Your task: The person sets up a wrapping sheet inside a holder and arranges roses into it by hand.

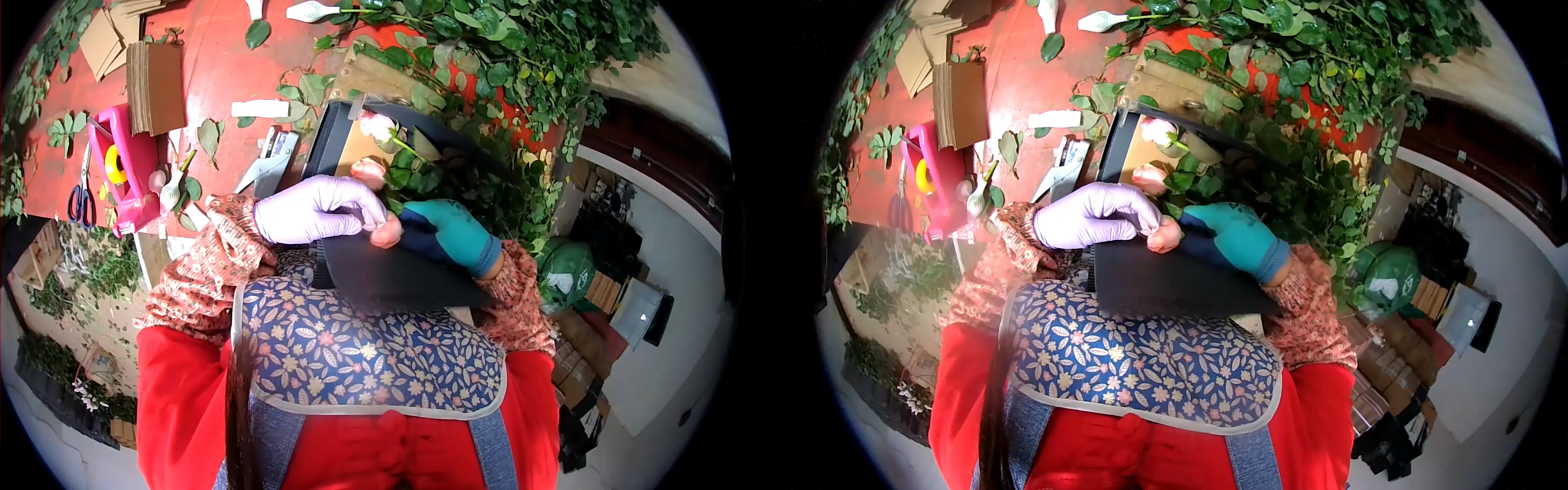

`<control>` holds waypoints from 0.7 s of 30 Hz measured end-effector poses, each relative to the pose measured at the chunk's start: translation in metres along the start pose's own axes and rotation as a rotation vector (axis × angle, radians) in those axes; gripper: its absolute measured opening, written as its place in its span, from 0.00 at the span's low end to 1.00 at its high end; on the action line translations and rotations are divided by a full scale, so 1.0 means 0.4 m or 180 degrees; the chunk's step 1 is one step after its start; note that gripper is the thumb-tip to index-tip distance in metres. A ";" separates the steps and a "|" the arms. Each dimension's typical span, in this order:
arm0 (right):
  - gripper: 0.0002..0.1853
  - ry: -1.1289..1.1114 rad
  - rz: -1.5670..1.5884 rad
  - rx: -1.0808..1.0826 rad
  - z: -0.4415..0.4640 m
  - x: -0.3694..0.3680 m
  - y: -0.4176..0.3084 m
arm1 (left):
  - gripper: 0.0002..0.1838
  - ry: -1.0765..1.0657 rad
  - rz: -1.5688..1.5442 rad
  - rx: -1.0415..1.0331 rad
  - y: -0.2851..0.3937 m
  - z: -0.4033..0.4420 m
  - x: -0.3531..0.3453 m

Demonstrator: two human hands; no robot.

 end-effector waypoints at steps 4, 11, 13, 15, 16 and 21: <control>0.12 0.0250 -0.0843 0.0201 -0.040 0.061 -0.044 | 0.11 0.0082 -0.0184 -0.0195 0.002 -0.031 0.047; 0.14 0.0554 0.1264 -0.1113 -0.262 0.067 0.103 | 0.08 0.0825 0.0180 0.0094 0.011 -0.113 0.155; 0.16 0.0561 0.1486 -0.1279 -0.271 0.045 0.136 | 0.10 0.0872 0.0289 0.0128 0.009 -0.100 0.150; 0.15 0.0395 0.1052 -0.1179 -0.251 0.022 0.168 | 0.14 0.1135 0.0004 0.0119 0.003 -0.080 0.144; 0.15 0.0392 0.1053 -0.1175 -0.234 0.024 0.158 | 0.20 0.1144 0.0466 0.0047 0.007 -0.065 0.140; 0.16 0.0169 0.1367 -0.0957 -0.217 0.032 0.145 | 0.31 0.0920 0.1379 0.0677 -0.010 0.006 0.099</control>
Point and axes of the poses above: each hand's wrist, its own z-axis towards the middle knuckle, its own x-axis out of the back of the hand, y = z × x, the point moved 9 cm from there along z, towards the middle knuckle, and after that the axes turned 9 degrees about -z, right-handed, at the moved point
